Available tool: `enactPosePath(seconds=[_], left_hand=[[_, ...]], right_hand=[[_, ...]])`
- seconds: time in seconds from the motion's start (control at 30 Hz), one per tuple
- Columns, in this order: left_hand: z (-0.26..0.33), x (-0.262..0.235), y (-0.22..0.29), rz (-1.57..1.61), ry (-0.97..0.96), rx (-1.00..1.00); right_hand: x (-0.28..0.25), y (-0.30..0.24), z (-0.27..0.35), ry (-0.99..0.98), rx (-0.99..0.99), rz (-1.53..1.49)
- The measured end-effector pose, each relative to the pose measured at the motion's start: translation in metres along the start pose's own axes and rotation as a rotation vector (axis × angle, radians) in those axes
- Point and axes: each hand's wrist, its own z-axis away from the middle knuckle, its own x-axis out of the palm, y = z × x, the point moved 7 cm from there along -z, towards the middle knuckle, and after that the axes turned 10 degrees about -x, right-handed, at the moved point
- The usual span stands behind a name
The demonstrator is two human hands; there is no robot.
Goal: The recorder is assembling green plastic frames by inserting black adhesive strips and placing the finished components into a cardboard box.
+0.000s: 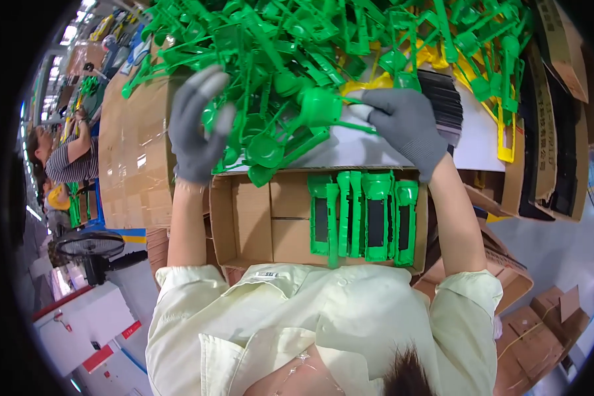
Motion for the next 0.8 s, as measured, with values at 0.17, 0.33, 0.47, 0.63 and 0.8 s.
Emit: enactPosePath(seconds=[0.17, 0.33, 0.47, 0.63, 0.8], left_hand=[[0.054, 0.062, 0.084, -0.051, -0.627, 0.279], [0.086, 0.065, 0.077, 0.329, -0.678, 0.017], [0.119, 0.072, 0.033, 0.877, -0.550, -0.988], [0.139, 0.094, 0.029, 1.182, -0.496, -1.232], [0.145, 0.110, 0.032, 1.421, -0.531, -1.328]], right_hand=[[0.025, -0.049, 0.028, -0.617, 0.149, -0.606], [-0.006, -0.020, 0.071, -0.201, 0.217, -0.707], [-0.056, 0.053, 0.131, -0.033, 0.536, -0.215], [-0.046, 0.059, 0.131, -0.156, 0.258, 0.339], [-0.022, 0.048, 0.112, -0.211, 0.130, 0.377]])
